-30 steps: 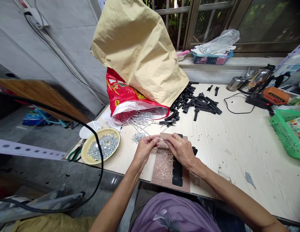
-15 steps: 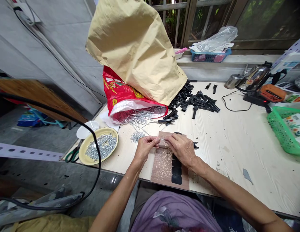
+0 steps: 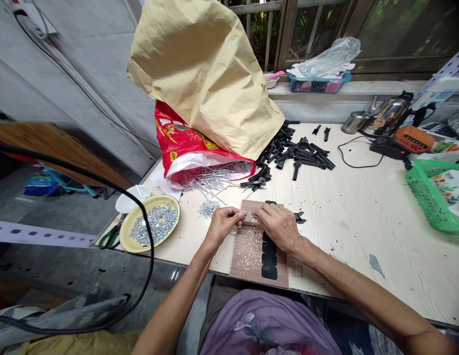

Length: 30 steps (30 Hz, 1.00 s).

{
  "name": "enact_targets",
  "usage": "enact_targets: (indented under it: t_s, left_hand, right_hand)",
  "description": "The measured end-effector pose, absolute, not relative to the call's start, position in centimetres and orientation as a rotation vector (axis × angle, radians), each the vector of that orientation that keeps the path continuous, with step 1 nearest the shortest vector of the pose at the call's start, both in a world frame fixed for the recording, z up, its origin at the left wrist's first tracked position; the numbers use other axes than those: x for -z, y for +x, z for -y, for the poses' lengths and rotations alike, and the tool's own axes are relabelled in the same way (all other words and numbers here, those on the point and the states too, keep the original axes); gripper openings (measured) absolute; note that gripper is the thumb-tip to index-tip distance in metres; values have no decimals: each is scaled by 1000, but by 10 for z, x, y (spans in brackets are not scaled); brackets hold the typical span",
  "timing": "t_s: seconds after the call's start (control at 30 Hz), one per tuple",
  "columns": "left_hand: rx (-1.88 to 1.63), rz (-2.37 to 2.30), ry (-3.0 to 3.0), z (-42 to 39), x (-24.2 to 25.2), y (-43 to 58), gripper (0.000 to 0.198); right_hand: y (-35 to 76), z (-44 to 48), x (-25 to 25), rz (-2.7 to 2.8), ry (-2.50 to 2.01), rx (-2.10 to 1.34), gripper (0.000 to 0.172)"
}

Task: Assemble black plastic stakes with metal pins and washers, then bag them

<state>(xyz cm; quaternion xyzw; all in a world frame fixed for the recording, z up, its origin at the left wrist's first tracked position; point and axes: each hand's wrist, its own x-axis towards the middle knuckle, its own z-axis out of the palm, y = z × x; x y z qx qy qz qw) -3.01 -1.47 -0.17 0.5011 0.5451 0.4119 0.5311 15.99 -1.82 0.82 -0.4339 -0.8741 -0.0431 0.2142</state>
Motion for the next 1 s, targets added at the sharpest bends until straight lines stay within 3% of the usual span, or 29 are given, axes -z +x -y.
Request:
enact_targets:
  t_s: [0.27,0.73,0.83,1.0]
  left_hand:
    - [-923,-1227,1115,14,-2,-25,30]
    - [-799,-1166,973,10,7,-16,37]
    - [-881,-1278,1064,15,11,-6,53]
    - [-1106,-1526,1457,25,22,5,41]
  right_hand:
    - [165,16,-8,2477,-1174,75,21]
    - [189,12,1,2381,-1174,-369,23]
    - [213,-3,-1,2328,-1311,-314,26]
    - [241,-33,12,2400,-1374,-109,25]
